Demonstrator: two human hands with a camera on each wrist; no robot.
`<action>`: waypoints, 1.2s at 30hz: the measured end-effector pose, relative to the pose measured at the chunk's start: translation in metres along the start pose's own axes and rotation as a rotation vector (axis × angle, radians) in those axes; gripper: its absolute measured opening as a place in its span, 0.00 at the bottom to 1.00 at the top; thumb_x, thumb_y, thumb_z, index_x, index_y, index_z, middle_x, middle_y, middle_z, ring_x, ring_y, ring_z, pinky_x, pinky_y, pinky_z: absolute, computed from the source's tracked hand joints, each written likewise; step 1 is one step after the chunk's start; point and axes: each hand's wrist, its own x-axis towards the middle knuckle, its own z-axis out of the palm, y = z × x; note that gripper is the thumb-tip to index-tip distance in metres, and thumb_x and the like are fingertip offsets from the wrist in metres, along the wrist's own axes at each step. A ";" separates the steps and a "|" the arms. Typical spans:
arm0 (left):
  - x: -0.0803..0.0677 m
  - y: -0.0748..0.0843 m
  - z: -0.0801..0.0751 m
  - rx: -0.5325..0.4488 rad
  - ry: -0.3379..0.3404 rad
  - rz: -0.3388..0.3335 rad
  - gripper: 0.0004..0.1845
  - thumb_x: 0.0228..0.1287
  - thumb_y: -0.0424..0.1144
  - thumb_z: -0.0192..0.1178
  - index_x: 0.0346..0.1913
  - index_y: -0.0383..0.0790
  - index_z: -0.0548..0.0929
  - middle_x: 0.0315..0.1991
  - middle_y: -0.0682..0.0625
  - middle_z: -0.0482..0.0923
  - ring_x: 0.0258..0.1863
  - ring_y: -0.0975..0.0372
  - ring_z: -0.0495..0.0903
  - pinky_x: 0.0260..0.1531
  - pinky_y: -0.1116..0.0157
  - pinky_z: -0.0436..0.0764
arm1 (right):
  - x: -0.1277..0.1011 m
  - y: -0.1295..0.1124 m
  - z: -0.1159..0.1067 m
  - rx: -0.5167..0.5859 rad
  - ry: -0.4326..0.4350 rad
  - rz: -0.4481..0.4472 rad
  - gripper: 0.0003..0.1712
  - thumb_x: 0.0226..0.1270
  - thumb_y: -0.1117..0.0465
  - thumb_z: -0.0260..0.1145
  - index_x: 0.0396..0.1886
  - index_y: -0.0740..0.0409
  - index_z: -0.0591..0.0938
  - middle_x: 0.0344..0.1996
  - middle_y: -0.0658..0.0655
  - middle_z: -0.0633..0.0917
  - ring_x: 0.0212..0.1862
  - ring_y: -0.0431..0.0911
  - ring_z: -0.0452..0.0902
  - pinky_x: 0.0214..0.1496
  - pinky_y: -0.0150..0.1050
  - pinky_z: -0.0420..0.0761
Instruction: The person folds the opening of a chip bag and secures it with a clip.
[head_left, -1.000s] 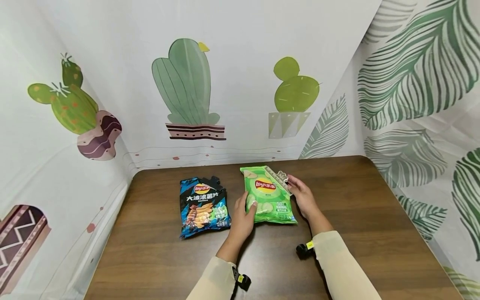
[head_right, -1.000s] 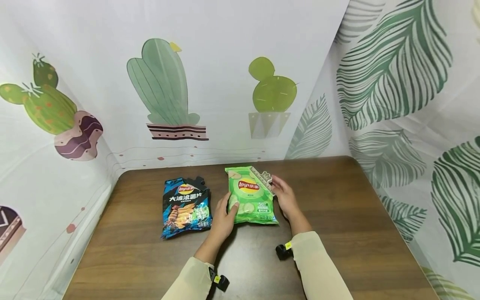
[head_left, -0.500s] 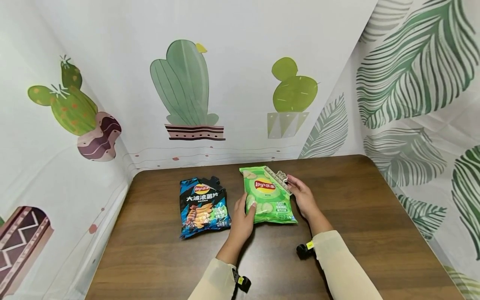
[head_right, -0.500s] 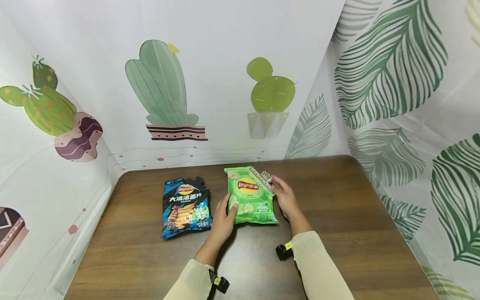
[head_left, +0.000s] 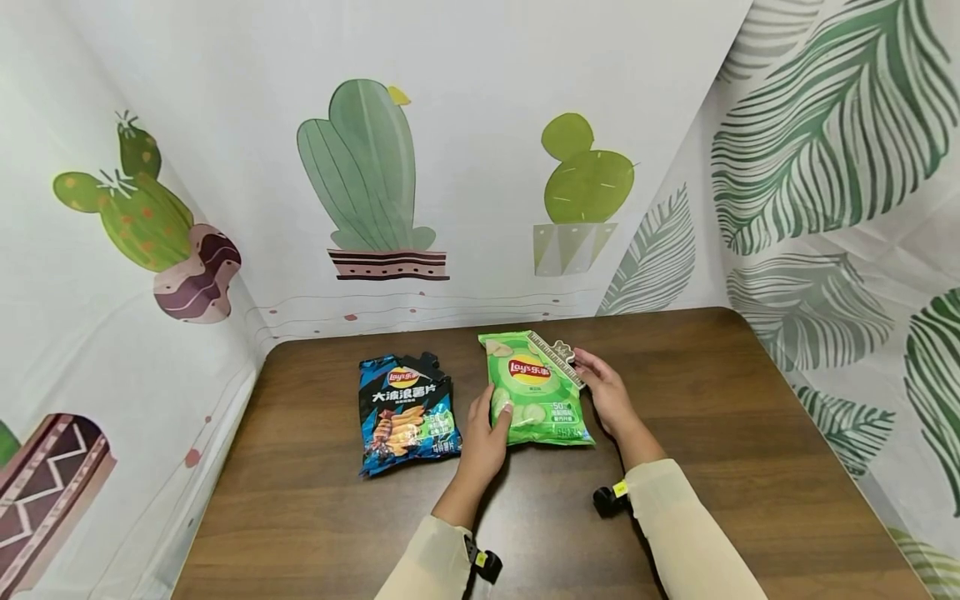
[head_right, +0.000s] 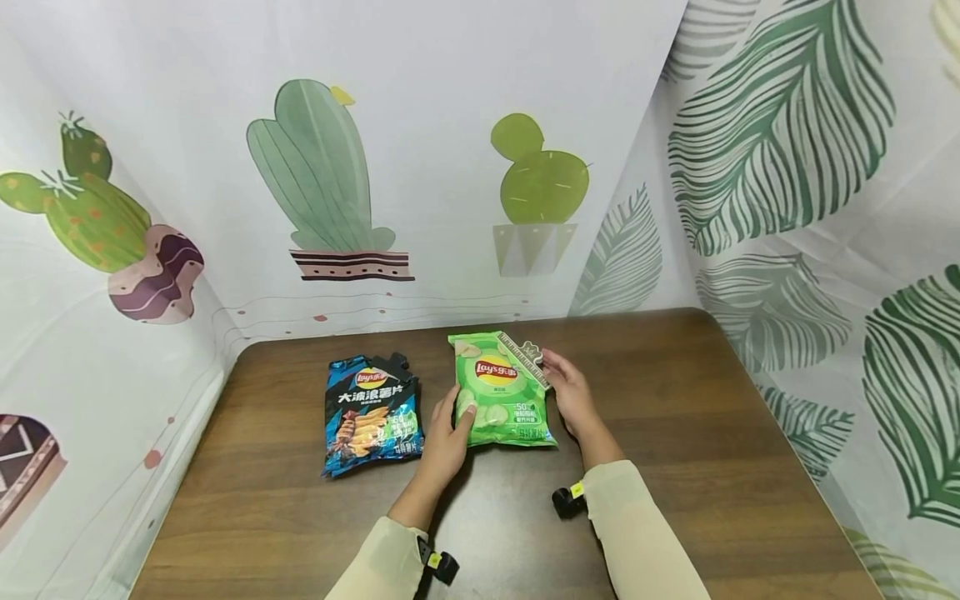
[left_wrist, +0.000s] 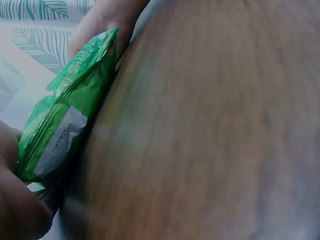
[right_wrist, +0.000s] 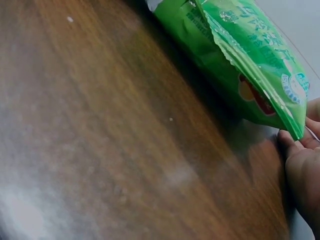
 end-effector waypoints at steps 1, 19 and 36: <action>0.000 0.000 0.000 -0.001 0.001 0.002 0.35 0.76 0.57 0.49 0.80 0.52 0.58 0.77 0.42 0.59 0.76 0.46 0.62 0.71 0.41 0.64 | 0.000 0.000 0.000 0.006 0.001 -0.001 0.27 0.79 0.69 0.50 0.75 0.66 0.65 0.74 0.67 0.68 0.76 0.56 0.61 0.61 0.19 0.68; -0.002 0.006 -0.004 -0.041 -0.020 -0.022 0.36 0.76 0.60 0.49 0.80 0.51 0.57 0.77 0.39 0.58 0.75 0.43 0.61 0.70 0.38 0.63 | -0.005 -0.001 0.004 0.081 0.071 -0.011 0.27 0.78 0.66 0.55 0.73 0.68 0.68 0.73 0.67 0.69 0.73 0.47 0.65 0.62 0.19 0.69; 0.004 0.021 -0.014 -0.182 -0.037 -0.072 0.37 0.76 0.51 0.52 0.80 0.40 0.54 0.73 0.37 0.61 0.69 0.47 0.67 0.68 0.46 0.69 | -0.006 -0.013 0.003 0.194 0.118 -0.016 0.25 0.78 0.66 0.54 0.72 0.69 0.70 0.69 0.58 0.75 0.71 0.46 0.69 0.65 0.30 0.75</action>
